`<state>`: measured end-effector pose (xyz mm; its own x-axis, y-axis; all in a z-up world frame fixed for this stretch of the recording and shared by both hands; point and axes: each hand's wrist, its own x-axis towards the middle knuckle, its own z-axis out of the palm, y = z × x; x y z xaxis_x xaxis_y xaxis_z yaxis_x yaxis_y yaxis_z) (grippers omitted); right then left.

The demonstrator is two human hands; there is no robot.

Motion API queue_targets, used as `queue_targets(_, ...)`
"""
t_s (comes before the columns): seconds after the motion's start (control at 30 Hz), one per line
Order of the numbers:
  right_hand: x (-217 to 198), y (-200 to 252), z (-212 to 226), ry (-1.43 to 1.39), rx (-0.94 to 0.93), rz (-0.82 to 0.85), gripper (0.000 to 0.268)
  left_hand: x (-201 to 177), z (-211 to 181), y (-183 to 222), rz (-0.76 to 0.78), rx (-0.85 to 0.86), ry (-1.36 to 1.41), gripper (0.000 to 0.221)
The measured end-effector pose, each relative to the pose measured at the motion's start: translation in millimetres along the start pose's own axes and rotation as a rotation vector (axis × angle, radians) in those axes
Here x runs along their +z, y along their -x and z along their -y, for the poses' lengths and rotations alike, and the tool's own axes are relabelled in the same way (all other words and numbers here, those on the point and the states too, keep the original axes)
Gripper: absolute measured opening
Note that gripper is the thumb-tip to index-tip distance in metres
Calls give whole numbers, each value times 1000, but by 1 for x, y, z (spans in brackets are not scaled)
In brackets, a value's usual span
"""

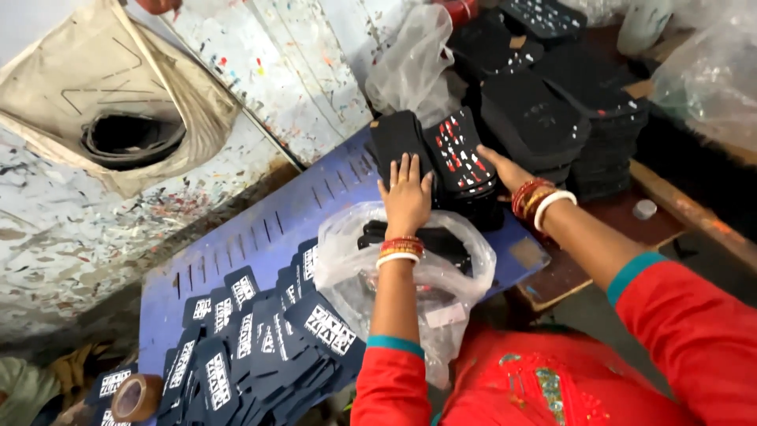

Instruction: The person picks up stacks of printed labels and places them into clear plastic bags by hand.

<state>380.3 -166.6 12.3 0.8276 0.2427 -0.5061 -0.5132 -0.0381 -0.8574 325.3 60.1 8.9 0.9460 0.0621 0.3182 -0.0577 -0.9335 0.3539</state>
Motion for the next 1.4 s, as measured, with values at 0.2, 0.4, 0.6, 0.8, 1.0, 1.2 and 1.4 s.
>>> queue_targets(0.2, -7, -16, 4, 8, 74, 77, 79, -4, 3, 6, 9, -22, 13, 59)
queue_targets(0.4, -2, -9, 9, 120, 61, 16, 72, -4, 2, 7, 0, -29, -12, 58)
queue_targets(0.6, -8, -47, -1, -48, 76, 190, 60, -1, -4, 7, -25, -31, -22, 58)
queue_targets(0.8, -42, -33, 2, 142, -48, 140, 39, -14, -19, 22, -57, -34, 2, 57)
queue_targets(1.0, -41, 101, 55, -145, -206, 230, 39, -75, -69, 144, -482, -235, 415, 17)
queue_targets(1.2, -24, 120, 28, -191, -393, 407, 64, 4, -25, 220, -1101, -758, 774, 44)
queue_targets(1.4, 46, 81, -25, -205, -353, 544, 72, -65, -51, 210, -901, -652, 1622, 57)
